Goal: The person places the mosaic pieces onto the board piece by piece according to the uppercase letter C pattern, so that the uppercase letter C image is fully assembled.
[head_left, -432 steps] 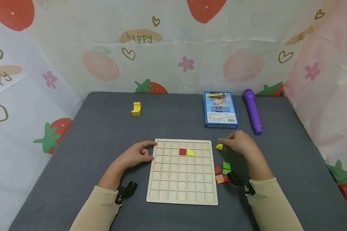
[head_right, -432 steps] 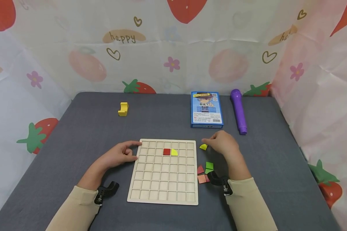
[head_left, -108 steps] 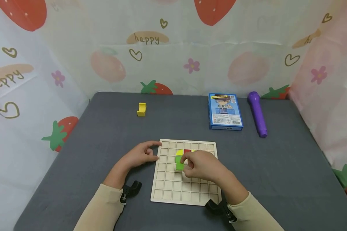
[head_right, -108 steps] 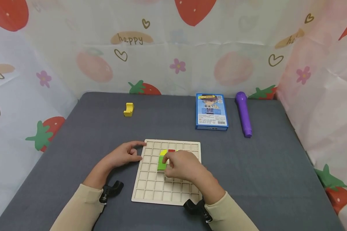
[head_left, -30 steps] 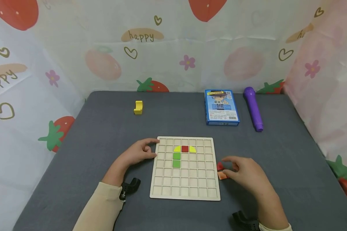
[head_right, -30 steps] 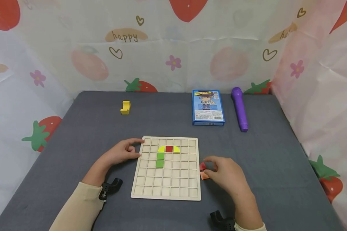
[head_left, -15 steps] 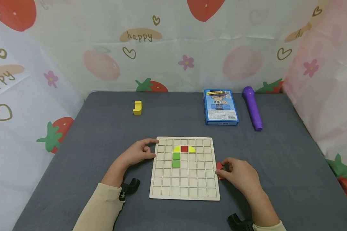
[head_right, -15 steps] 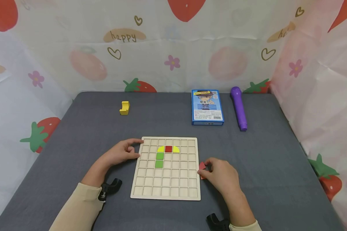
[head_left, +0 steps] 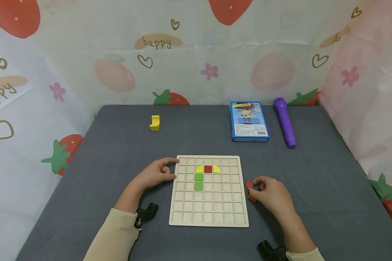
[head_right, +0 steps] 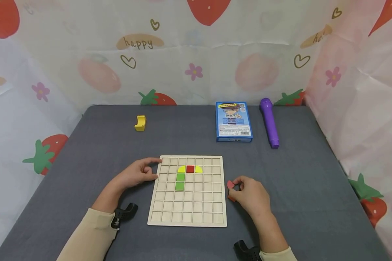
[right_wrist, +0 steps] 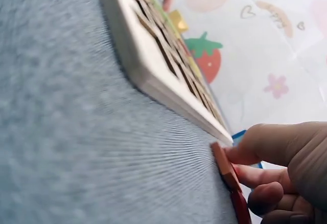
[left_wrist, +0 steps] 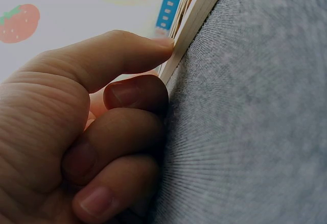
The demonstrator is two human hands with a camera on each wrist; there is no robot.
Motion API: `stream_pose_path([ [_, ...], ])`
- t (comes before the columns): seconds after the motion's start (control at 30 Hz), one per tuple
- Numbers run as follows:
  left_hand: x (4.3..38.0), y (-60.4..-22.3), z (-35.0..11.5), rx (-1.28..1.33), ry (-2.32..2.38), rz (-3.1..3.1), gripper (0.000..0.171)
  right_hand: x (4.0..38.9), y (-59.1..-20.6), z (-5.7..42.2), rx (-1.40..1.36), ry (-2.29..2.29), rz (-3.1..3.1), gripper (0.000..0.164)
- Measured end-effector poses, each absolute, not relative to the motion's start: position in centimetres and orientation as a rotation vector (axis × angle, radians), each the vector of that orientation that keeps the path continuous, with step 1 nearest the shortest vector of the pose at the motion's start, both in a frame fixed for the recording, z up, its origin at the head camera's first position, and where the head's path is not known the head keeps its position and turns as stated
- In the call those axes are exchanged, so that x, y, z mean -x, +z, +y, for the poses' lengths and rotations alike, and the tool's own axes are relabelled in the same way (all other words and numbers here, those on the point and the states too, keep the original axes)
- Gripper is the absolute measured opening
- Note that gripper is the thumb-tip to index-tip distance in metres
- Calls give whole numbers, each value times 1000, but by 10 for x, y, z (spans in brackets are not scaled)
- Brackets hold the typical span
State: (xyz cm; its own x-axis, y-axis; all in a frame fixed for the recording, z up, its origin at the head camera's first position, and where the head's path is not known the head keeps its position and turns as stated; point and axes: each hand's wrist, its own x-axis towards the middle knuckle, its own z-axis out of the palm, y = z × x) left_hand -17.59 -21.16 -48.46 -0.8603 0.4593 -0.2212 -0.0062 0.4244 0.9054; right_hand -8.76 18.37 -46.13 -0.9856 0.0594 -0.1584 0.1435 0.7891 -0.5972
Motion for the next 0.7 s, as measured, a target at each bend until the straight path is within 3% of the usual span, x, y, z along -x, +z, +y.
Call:
stream_pose_path([
  [0.17, 175, -484, -212, -395, 1436, 2247, 63, 87, -464, 176, -155, -867, 2983, 36],
  [0.43, 174, -485, -214, -394, 1428, 2252, 63, 84, -464, 174, -76, -850, 3125, 30],
  [0.7, 175, -484, -211, -401, 1428, 2254, 63, 83, -438, 155, 126, -1017, 3114, 28],
])
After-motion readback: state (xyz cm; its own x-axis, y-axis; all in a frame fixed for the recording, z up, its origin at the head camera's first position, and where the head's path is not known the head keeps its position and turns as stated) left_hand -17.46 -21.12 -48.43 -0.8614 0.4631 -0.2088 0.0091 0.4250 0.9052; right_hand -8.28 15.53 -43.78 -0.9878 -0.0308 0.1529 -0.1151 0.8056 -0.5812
